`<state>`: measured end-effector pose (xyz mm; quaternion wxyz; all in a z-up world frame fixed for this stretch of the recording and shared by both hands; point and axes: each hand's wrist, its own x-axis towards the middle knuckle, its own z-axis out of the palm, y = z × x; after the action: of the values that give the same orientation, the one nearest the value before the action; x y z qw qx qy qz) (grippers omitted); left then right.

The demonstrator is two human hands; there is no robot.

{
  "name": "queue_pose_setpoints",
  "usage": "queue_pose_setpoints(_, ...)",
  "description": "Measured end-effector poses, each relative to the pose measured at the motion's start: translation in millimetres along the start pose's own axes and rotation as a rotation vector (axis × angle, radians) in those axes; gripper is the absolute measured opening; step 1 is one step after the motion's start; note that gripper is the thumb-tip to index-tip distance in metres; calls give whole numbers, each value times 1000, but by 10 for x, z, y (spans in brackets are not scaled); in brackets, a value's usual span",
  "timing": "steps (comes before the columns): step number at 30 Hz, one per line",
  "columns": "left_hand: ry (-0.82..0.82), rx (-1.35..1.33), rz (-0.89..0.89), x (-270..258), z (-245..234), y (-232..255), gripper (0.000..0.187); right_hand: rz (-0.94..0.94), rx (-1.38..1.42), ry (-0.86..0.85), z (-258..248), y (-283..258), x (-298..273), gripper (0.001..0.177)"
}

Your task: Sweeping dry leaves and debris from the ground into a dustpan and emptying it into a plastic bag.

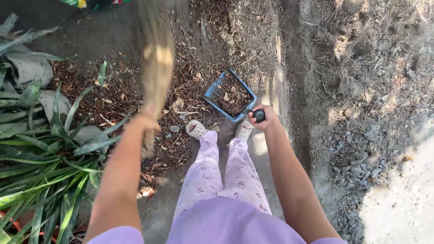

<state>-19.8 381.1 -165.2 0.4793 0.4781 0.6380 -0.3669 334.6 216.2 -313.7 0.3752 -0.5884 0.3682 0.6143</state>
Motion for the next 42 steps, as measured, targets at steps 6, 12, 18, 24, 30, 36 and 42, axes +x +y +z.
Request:
queue_pose_setpoints(6,-233,-20,103,39,1030,-567,115,-18,10,-14,56,-8,135,13)
queue_pose_setpoints(12,-189,-40,38,-1289,191,-989,107,-6,2,-28,81,12,25,13)
queue_pose_setpoints(18,48,-132,-65,-983,262,-999,115,-23,-30,-7,62,-2,137,10)
queue_pose_setpoints(24,-7,-104,13,628,2166,-1102,105,-12,-34,-34,25,-14,131,13)
queue_pose_setpoints(30,-217,-115,82,-964,2470,-277,118,6,-15,-50,-212,-19,74,18)
queue_pose_setpoints(36,-288,-121,-76,-1963,2267,-602,115,29,9,-51,-403,29,-1,26)
queue_pose_setpoints(42,-79,-116,-246,-2316,1869,-161,111,19,-28,-115,-652,64,5,24)
